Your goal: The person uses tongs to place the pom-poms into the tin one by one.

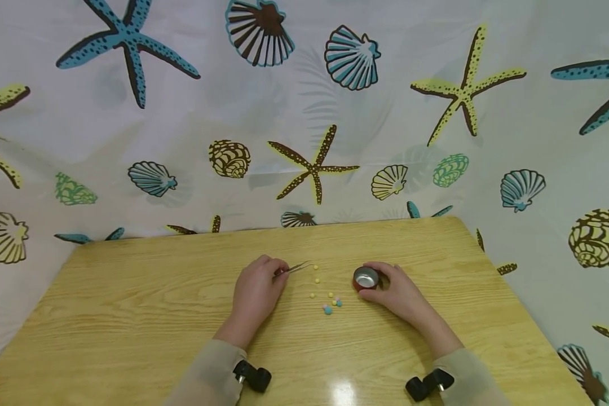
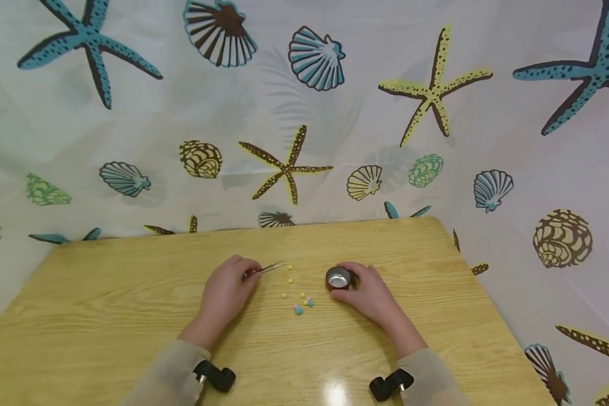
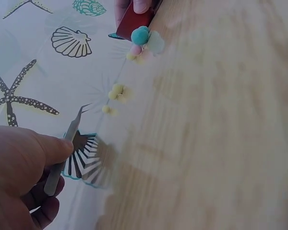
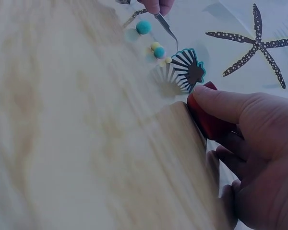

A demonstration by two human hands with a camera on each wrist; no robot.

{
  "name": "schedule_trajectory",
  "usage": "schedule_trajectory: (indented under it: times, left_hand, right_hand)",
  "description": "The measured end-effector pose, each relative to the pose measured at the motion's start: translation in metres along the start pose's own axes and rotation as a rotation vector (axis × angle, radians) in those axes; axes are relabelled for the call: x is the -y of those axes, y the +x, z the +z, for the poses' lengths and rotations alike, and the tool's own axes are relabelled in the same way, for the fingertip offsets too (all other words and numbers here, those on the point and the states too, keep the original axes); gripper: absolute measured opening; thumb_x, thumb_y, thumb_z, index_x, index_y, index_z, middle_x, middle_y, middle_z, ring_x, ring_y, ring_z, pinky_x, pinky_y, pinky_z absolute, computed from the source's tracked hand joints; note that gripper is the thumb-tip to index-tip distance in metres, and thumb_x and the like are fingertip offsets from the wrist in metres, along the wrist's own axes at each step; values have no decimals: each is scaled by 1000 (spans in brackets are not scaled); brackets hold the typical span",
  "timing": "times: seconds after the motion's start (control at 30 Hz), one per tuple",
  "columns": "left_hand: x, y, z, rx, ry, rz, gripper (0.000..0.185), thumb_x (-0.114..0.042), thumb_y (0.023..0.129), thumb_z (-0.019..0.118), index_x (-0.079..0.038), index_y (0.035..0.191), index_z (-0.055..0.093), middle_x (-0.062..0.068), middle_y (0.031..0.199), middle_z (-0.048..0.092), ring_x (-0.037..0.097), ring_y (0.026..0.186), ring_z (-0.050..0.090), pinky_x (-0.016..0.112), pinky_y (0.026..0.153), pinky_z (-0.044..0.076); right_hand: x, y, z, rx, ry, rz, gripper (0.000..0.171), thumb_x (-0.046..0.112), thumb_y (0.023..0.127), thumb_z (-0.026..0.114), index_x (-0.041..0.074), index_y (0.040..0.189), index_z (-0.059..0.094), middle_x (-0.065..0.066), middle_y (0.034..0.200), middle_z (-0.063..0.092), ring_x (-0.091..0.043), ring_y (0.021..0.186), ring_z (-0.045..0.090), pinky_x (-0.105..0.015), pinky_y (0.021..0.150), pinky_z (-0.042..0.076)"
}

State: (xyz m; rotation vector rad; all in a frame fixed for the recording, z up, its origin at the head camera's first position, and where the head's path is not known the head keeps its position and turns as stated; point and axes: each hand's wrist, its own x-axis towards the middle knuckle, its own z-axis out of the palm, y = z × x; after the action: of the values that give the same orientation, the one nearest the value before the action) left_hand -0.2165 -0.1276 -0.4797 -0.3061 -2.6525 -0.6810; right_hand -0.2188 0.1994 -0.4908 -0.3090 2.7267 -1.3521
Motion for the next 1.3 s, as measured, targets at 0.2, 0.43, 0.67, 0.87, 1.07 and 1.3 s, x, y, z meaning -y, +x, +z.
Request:
schedule_trajectory:
  times: [0.2, 0.43, 0.67, 0.87, 1.07, 1.3]
  left_hand:
    - [-3, 3, 4, 26, 3, -9, 6, -11, 99, 85, -8, 104, 83, 6, 97, 72, 23, 84, 68, 42, 75, 58]
    - [-4, 3, 7, 62, 8, -12, 6, -12, 100, 85, -10, 104, 83, 4, 96, 71, 21, 83, 66, 42, 75, 57]
    - [-3, 3, 7, 71, 8, -17, 7, -12, 99, 85, -7, 104, 82, 5, 95, 70, 22, 82, 66, 42, 75, 58]
    - [-2, 3, 9, 77, 11, -13, 7, -11, 99, 86, -8, 104, 82, 4, 94, 70, 21, 81, 66, 42, 74, 58]
    - [-1, 2, 12, 74, 16, -8, 6, -11, 99, 86, -8, 103, 82, 4, 95, 70, 21, 82, 67, 42, 74, 58]
    - [1, 3, 13, 75, 14, -10, 6, -10, 99, 86, -8, 104, 83, 4, 96, 71, 23, 84, 68, 43, 75, 59]
  right_hand:
    - [-1, 0, 2, -5, 4, -13, 65, 31, 96, 90, 12, 153, 64, -19, 158, 58, -55, 162, 21, -72, 128, 18]
    - [-2, 2, 1, -9, 17, -64, 65, 30, 95, 91, 12, 152, 66, -15, 151, 63, -41, 146, 50, -66, 124, 32]
    - [-1, 2, 1, -10, 19, -38, 67, 32, 94, 93, 13, 152, 66, -14, 151, 62, -40, 145, 50, -65, 122, 35]
    - [-1, 3, 2, -12, 19, -41, 63, 32, 93, 93, 14, 148, 68, -13, 146, 64, -37, 139, 53, -63, 119, 38]
    - [-2, 3, 2, -16, 25, -46, 61, 31, 93, 93, 14, 147, 69, -11, 147, 65, -38, 144, 51, -64, 122, 35]
    - [-3, 5, 3, -11, 23, -46, 61, 31, 93, 93, 14, 146, 69, -12, 147, 65, -39, 144, 51, -66, 121, 35]
